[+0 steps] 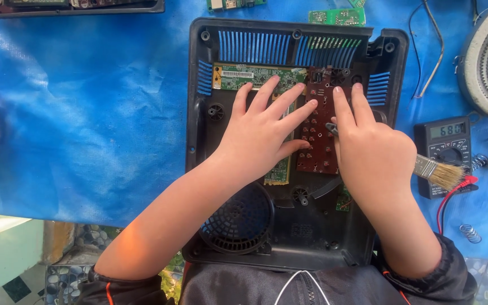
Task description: Cleaning dust off electronic circuit boards using a brush and assembling them into an appliance housing.
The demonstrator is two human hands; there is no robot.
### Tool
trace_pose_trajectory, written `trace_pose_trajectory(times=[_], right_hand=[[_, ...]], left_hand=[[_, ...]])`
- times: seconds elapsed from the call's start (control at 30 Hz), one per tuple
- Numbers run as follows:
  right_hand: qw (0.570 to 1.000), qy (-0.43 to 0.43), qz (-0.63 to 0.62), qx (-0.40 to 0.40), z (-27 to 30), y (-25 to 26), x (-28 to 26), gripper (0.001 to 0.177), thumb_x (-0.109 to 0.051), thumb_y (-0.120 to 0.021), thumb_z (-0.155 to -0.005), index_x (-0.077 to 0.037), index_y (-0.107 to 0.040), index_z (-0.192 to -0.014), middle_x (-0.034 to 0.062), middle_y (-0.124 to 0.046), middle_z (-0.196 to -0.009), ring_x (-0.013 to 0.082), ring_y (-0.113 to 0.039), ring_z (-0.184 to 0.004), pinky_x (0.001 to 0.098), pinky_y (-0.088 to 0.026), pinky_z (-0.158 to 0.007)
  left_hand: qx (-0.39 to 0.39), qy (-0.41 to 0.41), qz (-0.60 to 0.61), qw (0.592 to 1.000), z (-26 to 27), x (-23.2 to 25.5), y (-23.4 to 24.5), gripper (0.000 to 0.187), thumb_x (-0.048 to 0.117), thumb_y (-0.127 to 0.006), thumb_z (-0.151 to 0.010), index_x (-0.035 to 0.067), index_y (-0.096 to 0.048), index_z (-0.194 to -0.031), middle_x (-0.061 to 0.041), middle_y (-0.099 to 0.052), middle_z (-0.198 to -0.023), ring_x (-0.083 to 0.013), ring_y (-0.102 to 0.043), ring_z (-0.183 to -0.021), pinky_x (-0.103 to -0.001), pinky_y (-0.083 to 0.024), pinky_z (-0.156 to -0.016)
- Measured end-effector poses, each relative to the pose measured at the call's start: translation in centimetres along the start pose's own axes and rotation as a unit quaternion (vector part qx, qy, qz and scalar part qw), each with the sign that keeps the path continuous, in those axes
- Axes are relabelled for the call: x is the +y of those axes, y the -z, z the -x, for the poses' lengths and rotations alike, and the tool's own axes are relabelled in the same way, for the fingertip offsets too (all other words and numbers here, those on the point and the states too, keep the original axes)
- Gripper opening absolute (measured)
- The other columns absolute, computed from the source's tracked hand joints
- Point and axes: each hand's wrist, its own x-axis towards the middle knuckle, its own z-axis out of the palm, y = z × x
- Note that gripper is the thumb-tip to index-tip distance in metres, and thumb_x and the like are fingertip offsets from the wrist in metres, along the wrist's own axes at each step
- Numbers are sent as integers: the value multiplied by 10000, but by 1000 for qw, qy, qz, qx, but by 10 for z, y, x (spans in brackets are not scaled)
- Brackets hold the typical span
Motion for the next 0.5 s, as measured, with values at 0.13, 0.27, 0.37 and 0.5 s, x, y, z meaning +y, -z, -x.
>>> trace_pose_trajectory(times=[0.13,0.27,0.37,0.5], right_hand=[[1000,5,2,-7,0,0,0,602,-452,-651,-930,-334,-599,-1518,-82,-658,-1473,78,-568,-417,214,-379,-390],[1000,1,17,20,1,1,1,647,-375,-643,-885,-344,-607,-1530,-49,-637,-1518,47,-514,-414,204,-352,-408],[999,-1,-18,28,2,2,3,683,-365,-674,-871,-346,-596,-1549,-45,-631,-1534,62,-517,-429,206,-360,-404],[997,-2,-65,35,3,1,5,647,-326,-687,-874,-335,-632,-1519,-48,-651,-1517,84,-511,-446,214,-351,-410]], left_hand=[[1,3,-12,1000,1,1,0,647,617,-773,-913,288,-589,-1439,-42,-554,-1518,-370,-486,-1414,-642,-350,-1135],[-24,-5,-23,999,2,0,8,688,630,-720,-955,284,-503,-1509,-40,-508,-1558,-358,-436,-1452,-643,-320,-1160],[-25,-2,-7,1000,2,-4,21,616,506,-694,-1006,215,-506,-1514,-60,-481,-1580,-356,-411,-1477,-620,-281,-1202],[20,-25,-57,998,10,-2,52,238,256,-722,-988,105,-669,-1165,-67,-629,-1357,-305,-553,-1298,-465,-382,-1135]])
